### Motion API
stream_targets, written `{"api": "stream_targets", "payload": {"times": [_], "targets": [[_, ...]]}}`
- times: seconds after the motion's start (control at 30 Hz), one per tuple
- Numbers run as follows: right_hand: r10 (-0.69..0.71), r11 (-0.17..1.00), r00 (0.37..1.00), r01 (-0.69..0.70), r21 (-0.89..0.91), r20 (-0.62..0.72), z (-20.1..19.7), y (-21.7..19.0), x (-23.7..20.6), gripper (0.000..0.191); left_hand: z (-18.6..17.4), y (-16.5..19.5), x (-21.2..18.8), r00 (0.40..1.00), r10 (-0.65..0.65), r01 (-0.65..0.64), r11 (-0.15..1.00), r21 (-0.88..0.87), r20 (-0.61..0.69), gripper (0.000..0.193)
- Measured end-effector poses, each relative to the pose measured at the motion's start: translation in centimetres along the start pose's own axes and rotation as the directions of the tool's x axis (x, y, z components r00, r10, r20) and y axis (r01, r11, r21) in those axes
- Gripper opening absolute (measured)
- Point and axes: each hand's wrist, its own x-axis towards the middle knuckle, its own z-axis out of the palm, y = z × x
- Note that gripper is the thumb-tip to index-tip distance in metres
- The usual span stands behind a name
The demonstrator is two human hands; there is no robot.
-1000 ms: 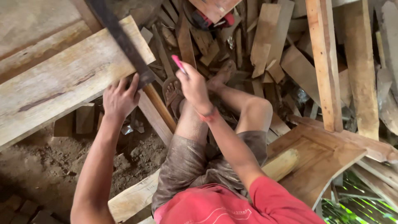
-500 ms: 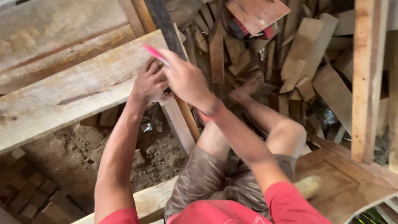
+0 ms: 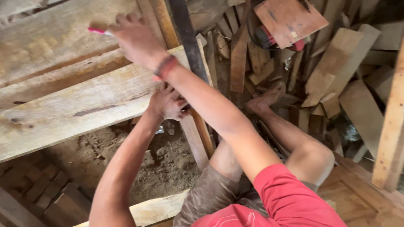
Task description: The person uses a circular saw to cut wooden planks in a cluttered workshop. They mark the wood with a pen, position the saw, and cut the planks into smaller pieces, repeating the process for multiple boards.
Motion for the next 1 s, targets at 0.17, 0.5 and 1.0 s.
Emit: {"api": "stream_targets", "payload": {"times": [0.17, 0.5, 1.0], "targets": [[0.326, 0.939, 0.798, -0.337, 0.073, -0.507, -7.2, 5.6, -11.7, 0.016, -1.1, 0.3, -0.2, 0.978, 0.024, -0.033, 0.999, -0.041, -0.206, 0.102], [0.540, 0.268, 0.781, -0.512, 0.816, 0.313, -6.5, 9.6, -23.3, 0.037, -3.9, 2.5, 0.4, 0.955, 0.008, -0.046, 0.992, -0.120, -0.297, 0.089], [0.874, -0.482, 0.156, 0.163, 0.861, 0.460, -11.4, 46.8, -37.4, 0.060, 0.0, 0.3, -0.2, 0.974, -0.044, 0.021, 0.995, -0.102, -0.223, 0.070]]}}
